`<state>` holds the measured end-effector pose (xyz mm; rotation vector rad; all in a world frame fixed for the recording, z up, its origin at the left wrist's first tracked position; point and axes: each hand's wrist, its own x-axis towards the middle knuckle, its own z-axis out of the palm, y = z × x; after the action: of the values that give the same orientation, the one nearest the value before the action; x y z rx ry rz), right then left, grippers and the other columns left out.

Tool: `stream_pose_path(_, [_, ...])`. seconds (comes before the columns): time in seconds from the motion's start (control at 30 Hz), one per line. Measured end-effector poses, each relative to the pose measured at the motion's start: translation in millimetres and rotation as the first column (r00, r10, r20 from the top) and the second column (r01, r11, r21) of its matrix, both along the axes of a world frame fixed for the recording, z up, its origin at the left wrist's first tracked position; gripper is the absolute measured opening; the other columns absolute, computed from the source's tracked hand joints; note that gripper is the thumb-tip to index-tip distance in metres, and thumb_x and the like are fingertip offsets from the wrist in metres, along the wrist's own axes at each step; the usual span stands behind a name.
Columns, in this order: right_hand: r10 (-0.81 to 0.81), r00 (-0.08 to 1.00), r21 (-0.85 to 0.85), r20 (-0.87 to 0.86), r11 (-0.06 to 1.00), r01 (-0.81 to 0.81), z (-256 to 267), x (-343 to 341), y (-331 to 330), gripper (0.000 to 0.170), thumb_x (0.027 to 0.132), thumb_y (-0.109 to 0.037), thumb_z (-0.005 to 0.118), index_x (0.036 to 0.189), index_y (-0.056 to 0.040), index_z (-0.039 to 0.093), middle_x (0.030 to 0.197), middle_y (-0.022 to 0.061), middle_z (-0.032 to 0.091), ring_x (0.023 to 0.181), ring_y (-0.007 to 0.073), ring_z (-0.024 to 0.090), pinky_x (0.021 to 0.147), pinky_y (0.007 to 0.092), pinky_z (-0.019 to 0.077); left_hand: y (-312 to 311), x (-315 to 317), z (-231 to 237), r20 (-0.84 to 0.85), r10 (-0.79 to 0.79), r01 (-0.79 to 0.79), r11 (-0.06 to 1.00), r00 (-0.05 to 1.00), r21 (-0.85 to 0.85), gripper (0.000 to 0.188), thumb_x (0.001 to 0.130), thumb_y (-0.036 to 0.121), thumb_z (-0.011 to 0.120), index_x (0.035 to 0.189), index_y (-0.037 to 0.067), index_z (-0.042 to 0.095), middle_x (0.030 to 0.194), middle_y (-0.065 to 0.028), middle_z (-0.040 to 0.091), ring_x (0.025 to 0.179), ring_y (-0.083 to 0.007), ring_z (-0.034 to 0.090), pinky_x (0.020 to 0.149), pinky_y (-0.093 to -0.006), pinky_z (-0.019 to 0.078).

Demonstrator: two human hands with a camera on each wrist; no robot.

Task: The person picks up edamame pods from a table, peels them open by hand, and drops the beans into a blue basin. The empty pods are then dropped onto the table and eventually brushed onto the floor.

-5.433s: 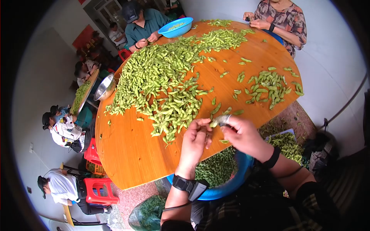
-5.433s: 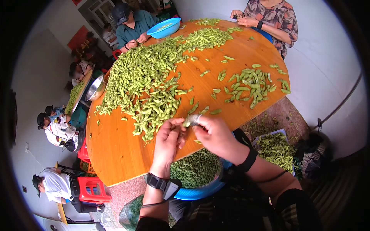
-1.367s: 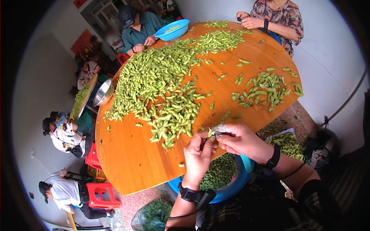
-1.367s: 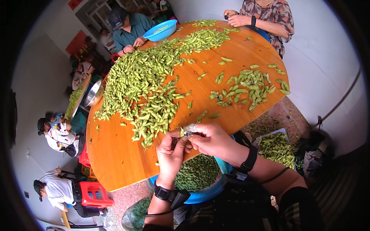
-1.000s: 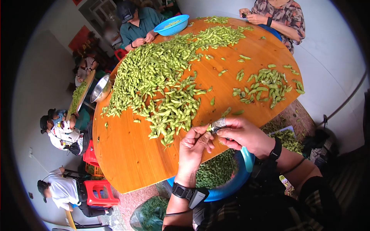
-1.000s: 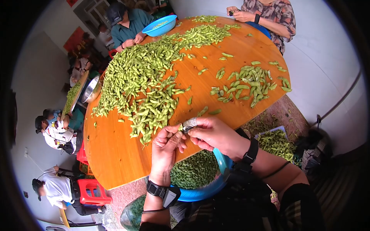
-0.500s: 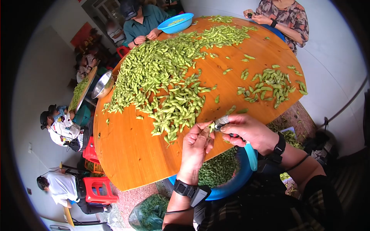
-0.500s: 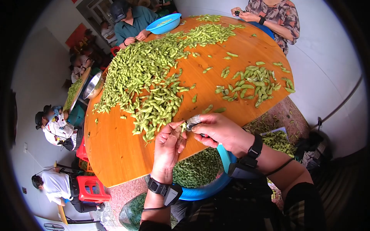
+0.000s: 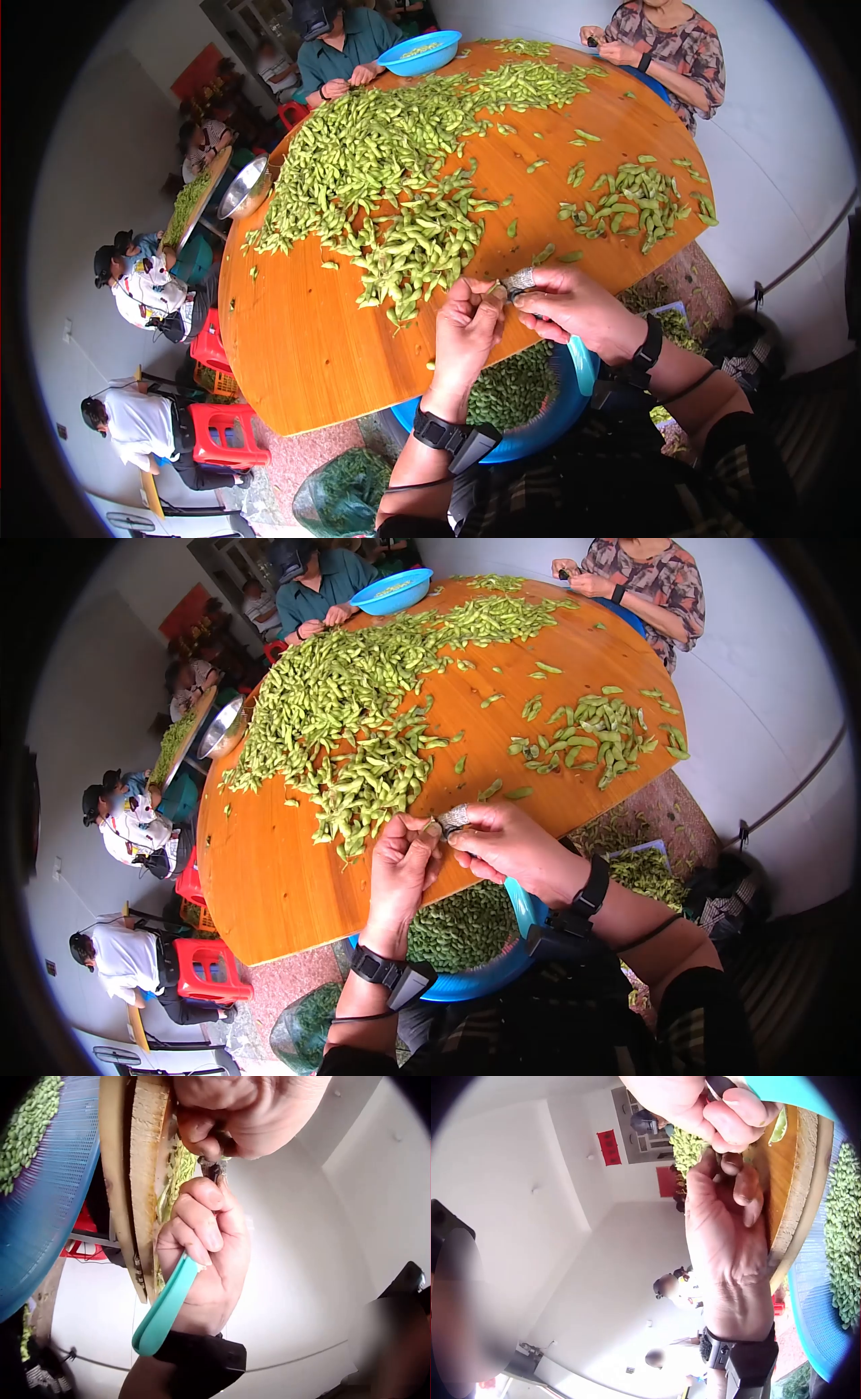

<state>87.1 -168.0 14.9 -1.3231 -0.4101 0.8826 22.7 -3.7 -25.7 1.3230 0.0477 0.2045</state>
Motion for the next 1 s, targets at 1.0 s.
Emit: stream_pose_path(1.0, [-0.071,0.991,0.124,-0.116,0.989,0.086,12.4,0.6,-3.0,0.015,0.094,-0.013,0.053,0.105,-0.0046,0.059,0.072,-0.0009,0.052,0.050,0.0025,0.041,0.043,0.0176,0.0295,7.5,-4.6,11.8,-0.083,-0.201,0.149,0.895,0.976,-0.420,0.014,0.097,0.010,0.042,0.105,0.003,0.051,0.077,-0.0003,0.045,0.057,-0.0051,0.035,0.045,-0.0180,0.0222])
